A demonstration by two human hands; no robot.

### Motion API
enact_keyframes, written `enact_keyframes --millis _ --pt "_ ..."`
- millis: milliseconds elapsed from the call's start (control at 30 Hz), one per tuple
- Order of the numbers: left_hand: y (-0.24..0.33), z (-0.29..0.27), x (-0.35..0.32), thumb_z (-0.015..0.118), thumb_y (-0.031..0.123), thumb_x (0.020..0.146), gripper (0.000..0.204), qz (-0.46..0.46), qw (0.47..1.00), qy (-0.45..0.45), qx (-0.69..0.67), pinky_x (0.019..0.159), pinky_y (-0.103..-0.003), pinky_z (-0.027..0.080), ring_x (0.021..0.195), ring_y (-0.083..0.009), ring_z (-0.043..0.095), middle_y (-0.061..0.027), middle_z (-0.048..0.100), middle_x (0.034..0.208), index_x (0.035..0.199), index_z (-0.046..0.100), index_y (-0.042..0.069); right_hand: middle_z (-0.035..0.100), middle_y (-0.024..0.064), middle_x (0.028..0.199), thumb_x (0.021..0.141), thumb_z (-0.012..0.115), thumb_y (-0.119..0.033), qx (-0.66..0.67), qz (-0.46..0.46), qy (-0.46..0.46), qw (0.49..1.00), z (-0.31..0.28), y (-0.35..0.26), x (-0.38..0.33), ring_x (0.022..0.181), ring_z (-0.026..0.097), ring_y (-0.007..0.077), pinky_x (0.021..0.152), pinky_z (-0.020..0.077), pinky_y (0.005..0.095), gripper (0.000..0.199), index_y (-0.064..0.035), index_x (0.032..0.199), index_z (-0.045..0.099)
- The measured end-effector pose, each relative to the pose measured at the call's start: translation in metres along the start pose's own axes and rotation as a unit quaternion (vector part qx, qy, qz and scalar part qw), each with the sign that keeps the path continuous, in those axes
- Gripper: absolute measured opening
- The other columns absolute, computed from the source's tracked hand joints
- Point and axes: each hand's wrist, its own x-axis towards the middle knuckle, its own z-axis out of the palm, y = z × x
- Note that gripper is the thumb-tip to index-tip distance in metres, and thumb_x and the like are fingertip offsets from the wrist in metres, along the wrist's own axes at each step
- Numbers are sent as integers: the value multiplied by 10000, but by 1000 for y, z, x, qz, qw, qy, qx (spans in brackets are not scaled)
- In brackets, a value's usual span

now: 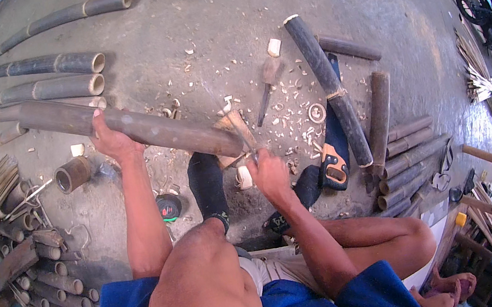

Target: The person sits on the floor and uses a hand saw to cut bamboo poles into shorter sections. They repeatedly pick up bamboo poles, position them on a wooden block, saw through them, and place the cut pieces aside.

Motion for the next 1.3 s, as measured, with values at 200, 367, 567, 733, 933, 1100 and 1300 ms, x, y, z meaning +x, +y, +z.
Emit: enact_keyframes --millis 200,367,567,733,933,1100,1300 --pt "3 -7 -2 661 357 898 406 -26 999 -34 -1 665 -425 570 731 -291 656 -143 631 846 1064 561 0 686 315 847 899 630 -327 91 -32 24 995 -9 -5 -5 822 681 492 760 533 565 379 20 1049 649" --pt "4 -9 -3 677 348 870 450 -21 998 -54 -22 667 -440 580 726 -298 659 -155 629 848 1087 553 -25 684 297 818 899 651 -302 12 20 -37 999 -6 -5 1 782 679 484 717 533 545 361 29 1045 645" --pt "-4 -20 1 618 410 886 453 -47 996 -73 -34 666 -430 561 725 -299 662 -169 634 809 1030 578 -18 690 282 849 912 657 -292 50 -33 -23 998 -14 -8 -2 765 674 487 706 530 550 334 27 1006 631" --pt "4 -21 -3 587 454 890 475 -58 992 -103 -36 678 -423 550 747 -291 660 -168 646 820 1002 594 -7 675 303 783 898 648 -310 -10 -77 12 997 -3 -1 -7 748 673 492 685 531 555 358 30 1006 641" --pt "35 -2 -8 627 408 906 511 -51 985 -43 -158 709 -419 557 828 -271 650 -136 639 967 1203 542 1 669 322 779 890 645 -294 -35 76 -103 991 17 29 -4 764 673 511 687 532 585 329 18 989 613" --pt "36 -1 -4 675 283 905 489 24 999 -31 -21 705 -403 576 857 -239 644 -133 622 1030 1270 515 1 675 307 787 885 671 -278 85 -41 12 995 -10 -8 -12 789 691 472 686 540 526 339 33 1013 631" --pt "33 2 -4 654 262 919 434 27 998 -44 -24 698 -405 584 821 -238 647 -136 626 994 1234 520 -5 688 293 805 885 665 -289 25 31 -30 999 -3 -11 -1 794 692 475 706 534 548 375 54 1034 633"
